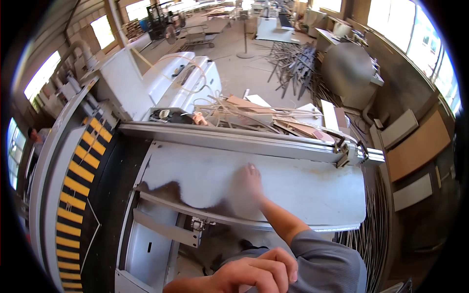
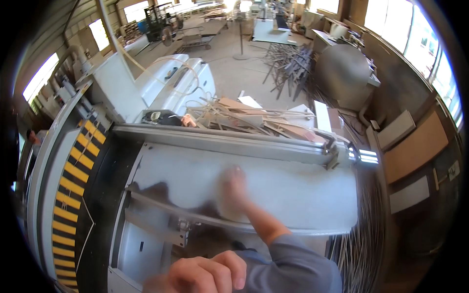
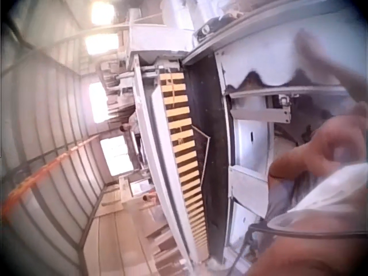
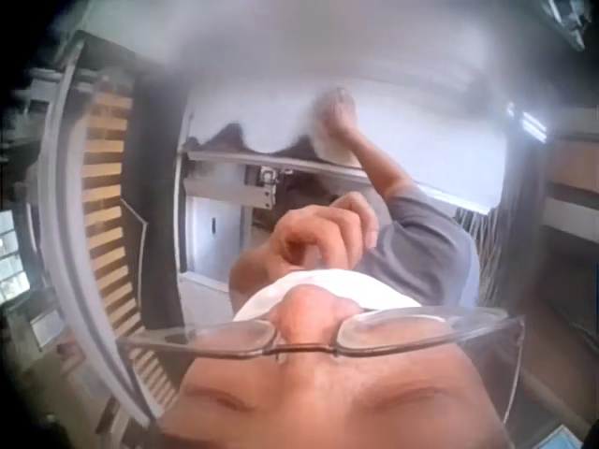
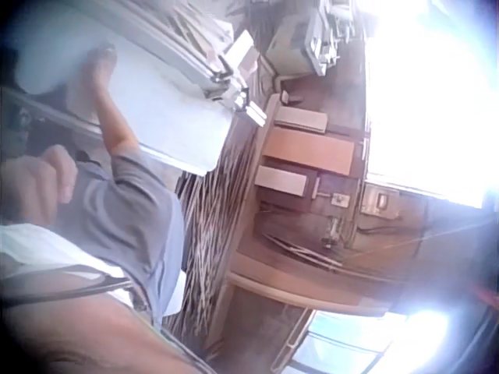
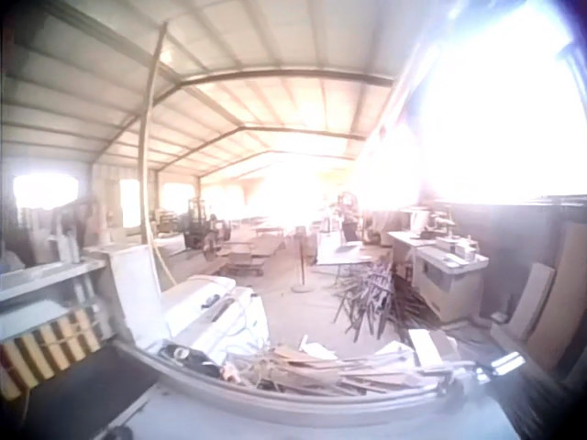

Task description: The person slides a large wood panel onto an industrial panel saw, pushes it through the cutting mechanism, and then removes the cut piece and places it onto a stack to the side.

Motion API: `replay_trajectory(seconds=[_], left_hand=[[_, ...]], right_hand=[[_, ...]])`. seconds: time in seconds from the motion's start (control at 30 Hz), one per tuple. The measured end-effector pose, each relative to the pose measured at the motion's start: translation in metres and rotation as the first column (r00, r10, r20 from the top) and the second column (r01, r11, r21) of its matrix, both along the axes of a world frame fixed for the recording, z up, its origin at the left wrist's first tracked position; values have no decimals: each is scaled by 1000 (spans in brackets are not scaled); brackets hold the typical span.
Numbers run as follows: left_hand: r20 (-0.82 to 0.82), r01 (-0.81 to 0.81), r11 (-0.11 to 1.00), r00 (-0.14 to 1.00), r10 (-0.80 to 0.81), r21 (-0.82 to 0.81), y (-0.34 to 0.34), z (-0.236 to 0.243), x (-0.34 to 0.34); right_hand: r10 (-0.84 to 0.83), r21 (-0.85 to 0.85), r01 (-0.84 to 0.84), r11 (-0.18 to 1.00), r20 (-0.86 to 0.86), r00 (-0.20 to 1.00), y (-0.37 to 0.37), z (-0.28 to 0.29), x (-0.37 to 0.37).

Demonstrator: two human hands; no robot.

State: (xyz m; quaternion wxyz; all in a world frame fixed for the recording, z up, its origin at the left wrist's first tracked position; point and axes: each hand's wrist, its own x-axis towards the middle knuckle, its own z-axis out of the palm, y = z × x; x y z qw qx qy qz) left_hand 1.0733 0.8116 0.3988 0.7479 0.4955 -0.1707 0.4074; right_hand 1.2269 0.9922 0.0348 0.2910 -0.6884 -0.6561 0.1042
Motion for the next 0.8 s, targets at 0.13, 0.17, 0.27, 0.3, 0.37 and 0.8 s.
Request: replay_trajectory(seconds=[0.13,0.17,0.27,0.3,0.37,0.8], left_hand=[[15,-50,999,999,50,0,-3,15,-7],[59,-71,997,996,71,-4,-5,12,-10],[16,-157,986,988,156,47,-2,16,-35],[-71,-173,980,981,180,94,0,19,-46],[-61,-346,935,934,351,83,-1,18,-64],[235,-624,753,779,581,209,-43,27,-138]], right_hand=[[-31,41,30,999,38,999,3,-19,10],[25,38,-27,999,40,999,2,-22,8],[6,68,-7,998,5,1000,4,-21,6],[-7,59,7,998,-8,1000,5,-19,5],[36,36,-36,999,-16,999,5,-15,1],[38,58,-43,997,80,996,4,-13,-3]])
